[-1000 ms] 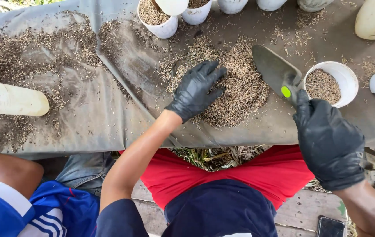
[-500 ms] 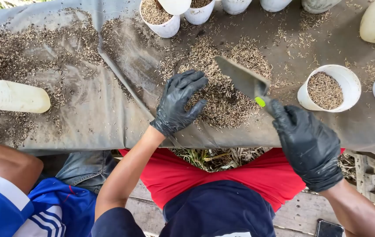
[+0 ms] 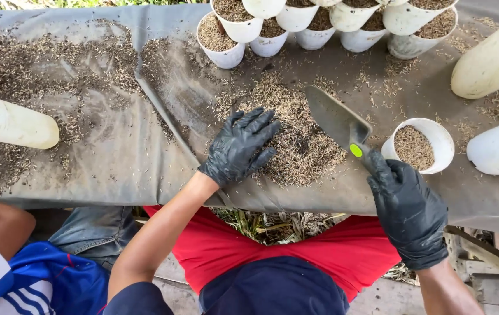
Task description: A person wearing black gloves is filling small white plastic cups with a soil mixture using a hand trowel and then planting seeds into them at an outdoor workstation.
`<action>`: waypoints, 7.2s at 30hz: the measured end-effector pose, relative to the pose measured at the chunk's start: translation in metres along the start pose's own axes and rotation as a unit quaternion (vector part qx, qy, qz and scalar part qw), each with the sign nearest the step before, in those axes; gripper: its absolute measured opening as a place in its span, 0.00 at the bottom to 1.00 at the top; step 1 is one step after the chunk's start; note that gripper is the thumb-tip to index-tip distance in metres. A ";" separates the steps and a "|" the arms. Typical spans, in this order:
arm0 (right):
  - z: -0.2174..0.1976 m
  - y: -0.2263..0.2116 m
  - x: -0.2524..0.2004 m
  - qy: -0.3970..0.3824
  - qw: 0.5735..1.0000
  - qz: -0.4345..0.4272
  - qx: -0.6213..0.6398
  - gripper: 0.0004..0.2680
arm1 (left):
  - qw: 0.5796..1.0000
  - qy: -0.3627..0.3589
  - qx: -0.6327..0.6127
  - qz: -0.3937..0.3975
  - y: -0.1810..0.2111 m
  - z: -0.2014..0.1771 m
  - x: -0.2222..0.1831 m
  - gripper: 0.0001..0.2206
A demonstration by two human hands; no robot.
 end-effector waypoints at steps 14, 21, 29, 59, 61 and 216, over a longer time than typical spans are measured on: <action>-0.002 0.012 -0.012 0.045 0.999 -0.010 -0.020 0.17 | 0.985 -0.039 -0.165 -0.038 0.036 -0.029 0.069 0.15; -0.004 0.020 -0.023 0.037 0.999 0.030 -0.024 0.17 | 1.000 0.010 -0.011 -0.026 0.051 0.025 0.117 0.04; 0.006 0.027 -0.029 0.060 0.997 0.040 0.034 0.15 | 0.955 0.146 -0.256 -0.012 0.050 -0.056 0.086 0.08; 0.000 -0.028 0.067 0.002 0.980 -0.090 -0.175 0.08 | 0.926 0.004 -0.355 -0.130 -0.021 -0.039 0.040 0.41; 0.000 -0.031 0.063 0.039 0.973 -0.089 -0.209 0.07 | 0.934 -0.042 -0.330 -0.134 -0.051 -0.010 0.064 0.42; 0.012 0.018 -0.064 0.022 0.997 0.051 0.050 0.18 | 0.970 -0.233 -0.063 -0.006 0.019 -0.056 0.062 0.53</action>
Point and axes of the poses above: each hand's wrist, its own x-axis towards the middle knuckle, its own z-axis out of the palm, y = z × x, the point moved 3 cm from there along x, towards the middle knuckle, and after that the axes turned 9 degrees about -y, right-handed, at the moved point
